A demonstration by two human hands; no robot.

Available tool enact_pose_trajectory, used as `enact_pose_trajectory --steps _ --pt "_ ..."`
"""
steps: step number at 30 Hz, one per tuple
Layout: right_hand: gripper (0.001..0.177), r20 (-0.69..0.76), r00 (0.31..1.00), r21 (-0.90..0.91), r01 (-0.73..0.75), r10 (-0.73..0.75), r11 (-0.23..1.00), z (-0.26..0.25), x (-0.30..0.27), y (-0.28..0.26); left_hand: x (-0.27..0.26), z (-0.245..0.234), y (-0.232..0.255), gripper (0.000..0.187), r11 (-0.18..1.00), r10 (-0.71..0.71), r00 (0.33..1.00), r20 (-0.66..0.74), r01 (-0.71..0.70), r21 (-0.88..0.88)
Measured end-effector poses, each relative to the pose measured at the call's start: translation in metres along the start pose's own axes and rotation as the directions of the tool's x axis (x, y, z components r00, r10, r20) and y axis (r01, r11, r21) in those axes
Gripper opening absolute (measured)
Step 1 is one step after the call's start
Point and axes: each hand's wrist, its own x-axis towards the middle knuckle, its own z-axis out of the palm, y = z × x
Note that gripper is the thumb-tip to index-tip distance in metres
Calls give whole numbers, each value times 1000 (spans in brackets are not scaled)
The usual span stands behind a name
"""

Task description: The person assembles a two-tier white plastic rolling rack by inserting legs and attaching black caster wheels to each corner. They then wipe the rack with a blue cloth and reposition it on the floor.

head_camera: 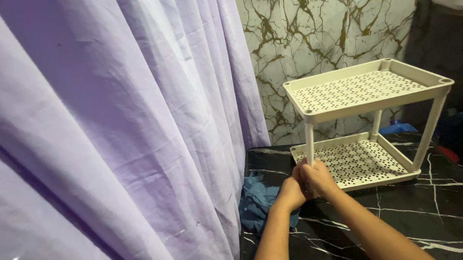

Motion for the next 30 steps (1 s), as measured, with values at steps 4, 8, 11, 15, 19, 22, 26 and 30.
enact_pose_trajectory --steps 4,8,11,15,19,22,26,30 --pt "27 -76 997 -67 -13 8 998 11 -8 -14 -1 4 -2 94 997 17 999 -32 -20 -79" --pt "25 -232 969 -161 52 -89 986 24 -31 -22 5 16 -20 96 986 124 991 -55 -130 -106" --pt "25 -202 958 -258 148 -203 955 33 -38 -30 17 19 -37 96 949 316 947 -63 -315 23" --pt "21 -58 990 -543 79 -132 836 36 -46 -65 34 12 -68 69 968 184 976 116 -201 151" --pt "25 142 977 -794 210 -162 570 22 -73 -141 43 -13 -86 44 929 165 935 313 -254 269" --pt "21 188 943 -802 308 -274 511 12 -90 -209 31 -39 -71 33 952 196 879 435 -277 132" --pt "24 401 622 -857 514 -673 -35 11 -90 -279 25 -71 1 72 987 161 967 196 -163 -9" --pt "55 518 581 -844 467 -628 -264 25 -78 -301 22 -81 70 55 590 221 935 -278 -355 -725"
